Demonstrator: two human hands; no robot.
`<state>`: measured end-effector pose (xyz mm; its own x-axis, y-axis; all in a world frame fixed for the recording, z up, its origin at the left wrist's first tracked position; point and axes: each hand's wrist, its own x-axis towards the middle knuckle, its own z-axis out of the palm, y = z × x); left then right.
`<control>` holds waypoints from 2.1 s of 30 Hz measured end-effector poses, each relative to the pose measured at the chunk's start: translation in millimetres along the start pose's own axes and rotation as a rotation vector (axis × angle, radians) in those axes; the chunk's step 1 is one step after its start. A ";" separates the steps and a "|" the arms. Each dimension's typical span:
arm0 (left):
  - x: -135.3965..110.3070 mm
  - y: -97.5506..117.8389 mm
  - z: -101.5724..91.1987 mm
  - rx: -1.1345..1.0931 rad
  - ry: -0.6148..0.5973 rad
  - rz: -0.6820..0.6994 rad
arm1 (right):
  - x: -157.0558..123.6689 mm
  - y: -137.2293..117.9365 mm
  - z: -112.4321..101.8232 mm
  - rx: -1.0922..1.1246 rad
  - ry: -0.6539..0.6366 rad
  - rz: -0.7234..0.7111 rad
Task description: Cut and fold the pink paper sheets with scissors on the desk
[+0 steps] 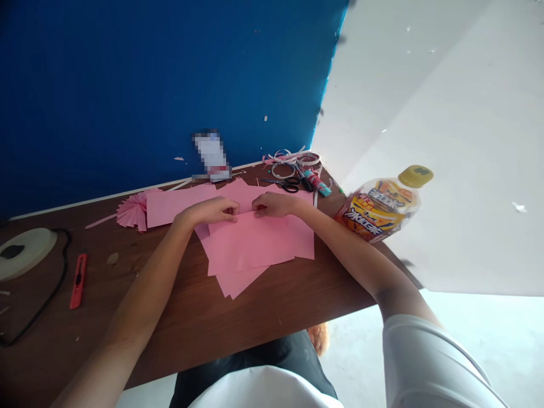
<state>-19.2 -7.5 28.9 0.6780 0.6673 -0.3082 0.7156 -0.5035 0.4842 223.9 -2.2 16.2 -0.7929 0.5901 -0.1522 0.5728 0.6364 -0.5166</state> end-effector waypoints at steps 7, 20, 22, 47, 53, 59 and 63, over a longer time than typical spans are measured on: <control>-1.9 14.2 -2.6 -0.087 0.134 0.045 | 0.1 3.1 -2.2 -0.016 0.084 0.023; -0.2 -8.7 -3.1 -0.063 0.160 0.013 | -1.5 -0.1 -8.2 -0.062 0.082 0.121; -0.8 -12.0 -2.8 -0.065 0.168 -0.010 | -0.6 4.3 -6.8 -0.077 0.085 0.174; 19.3 -44.7 26.0 -0.613 0.761 -0.117 | -5.3 4.5 -4.2 -0.265 0.204 0.701; 21.7 -41.1 33.9 -0.695 0.762 -0.061 | -2.1 0.5 -4.3 -0.251 0.269 0.665; 16.5 -35.8 31.2 -0.771 0.756 -0.035 | -4.0 2.2 -3.5 -0.185 0.212 0.651; 14.0 -28.1 29.2 -0.925 0.690 -0.043 | -2.2 1.7 -0.4 -0.079 0.183 0.579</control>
<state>-24.9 -0.1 -13.0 0.2164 0.9756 0.0358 0.1461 -0.0687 0.9869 226.7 -2.3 16.0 -0.3034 0.9223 -0.2394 0.9193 0.2172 -0.3282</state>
